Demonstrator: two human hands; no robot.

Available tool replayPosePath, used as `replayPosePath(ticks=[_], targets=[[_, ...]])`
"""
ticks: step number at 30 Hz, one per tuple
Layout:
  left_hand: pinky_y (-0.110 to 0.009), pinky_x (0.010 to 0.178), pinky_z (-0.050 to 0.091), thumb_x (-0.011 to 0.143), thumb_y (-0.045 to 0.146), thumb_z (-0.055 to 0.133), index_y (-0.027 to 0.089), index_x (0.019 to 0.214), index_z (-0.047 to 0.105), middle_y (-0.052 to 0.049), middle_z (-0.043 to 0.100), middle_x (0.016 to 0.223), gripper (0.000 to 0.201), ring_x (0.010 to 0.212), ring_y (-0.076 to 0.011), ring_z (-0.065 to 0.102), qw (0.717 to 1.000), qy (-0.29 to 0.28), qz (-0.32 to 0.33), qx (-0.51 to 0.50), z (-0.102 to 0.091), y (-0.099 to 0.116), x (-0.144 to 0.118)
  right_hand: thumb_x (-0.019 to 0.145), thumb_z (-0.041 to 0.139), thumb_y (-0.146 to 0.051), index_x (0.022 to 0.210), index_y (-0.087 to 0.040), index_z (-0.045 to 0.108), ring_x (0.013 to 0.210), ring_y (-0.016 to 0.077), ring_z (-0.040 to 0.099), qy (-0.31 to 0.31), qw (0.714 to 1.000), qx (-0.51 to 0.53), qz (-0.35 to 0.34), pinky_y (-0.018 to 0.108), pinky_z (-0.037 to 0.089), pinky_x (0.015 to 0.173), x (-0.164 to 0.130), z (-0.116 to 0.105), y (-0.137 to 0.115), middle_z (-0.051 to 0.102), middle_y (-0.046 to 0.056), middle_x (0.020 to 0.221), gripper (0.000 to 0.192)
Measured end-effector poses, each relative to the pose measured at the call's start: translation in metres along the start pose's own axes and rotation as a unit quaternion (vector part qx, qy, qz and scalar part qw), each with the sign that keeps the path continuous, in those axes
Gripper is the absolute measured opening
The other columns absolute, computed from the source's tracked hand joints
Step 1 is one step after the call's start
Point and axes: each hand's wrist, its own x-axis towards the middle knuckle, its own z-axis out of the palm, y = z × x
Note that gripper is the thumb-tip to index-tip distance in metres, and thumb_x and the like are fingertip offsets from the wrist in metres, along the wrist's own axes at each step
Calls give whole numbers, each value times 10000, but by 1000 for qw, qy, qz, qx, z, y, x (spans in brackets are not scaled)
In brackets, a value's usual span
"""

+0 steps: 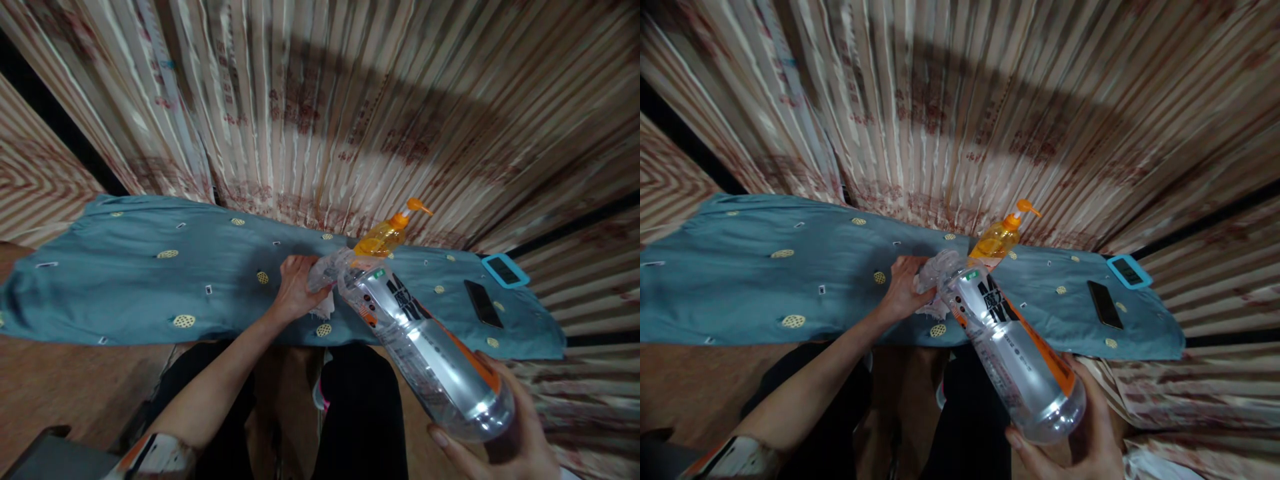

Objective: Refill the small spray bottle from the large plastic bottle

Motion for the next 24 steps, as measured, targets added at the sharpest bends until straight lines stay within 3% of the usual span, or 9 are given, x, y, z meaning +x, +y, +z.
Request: replayPosePath(ticks=[5,10,13,18,22,24], targets=[[-478,992,422,798,465,750,201,1171,593,-88,656,1127,483,1129,-318,550,1000,1,-3,-1,0,1,0,657,848,-580,1436,-214,488,1304,378,527,-1,999,35,18,578,410,1121,1,-2,2,533,146,1445,933],[-489,1004,420,798,480,748,212,1169,594,-83,662,1124,482,1129,-319,550,1000,3,2,-3,1,1,0,629,884,-506,1460,-239,475,1290,410,534,-25,999,-3,-41,656,382,1118,4,-8,17,539,145,1430,964],[-488,1009,420,793,476,752,210,1166,594,-86,662,1115,485,1130,-320,553,1000,7,4,0,2,0,0,644,874,-513,1462,-245,477,1313,419,511,-14,999,15,-29,692,334,1135,4,-7,11,533,141,1438,948],[-492,1003,423,783,469,762,212,1148,602,-88,661,1119,474,1122,-322,552,1000,7,-1,2,1,2,0,662,862,-539,1456,-235,482,1335,393,504,-13,999,29,-10,623,378,1141,5,-7,1,542,130,1439,930],[-495,997,425,781,481,766,212,1139,611,-87,660,1118,474,1123,-325,548,1000,4,-6,-2,0,4,0,642,897,-450,1461,-254,475,1252,364,579,-41,996,29,-69,565,479,1064,8,-11,9,555,124,1425,942],[-493,1002,422,781,470,770,209,1145,609,-90,661,1128,476,1132,-324,544,1000,4,-7,-3,0,4,0,635,902,-448,1458,-257,476,1259,362,574,-39,997,45,-54,567,457,1085,8,-11,8,554,121,1426,946]])
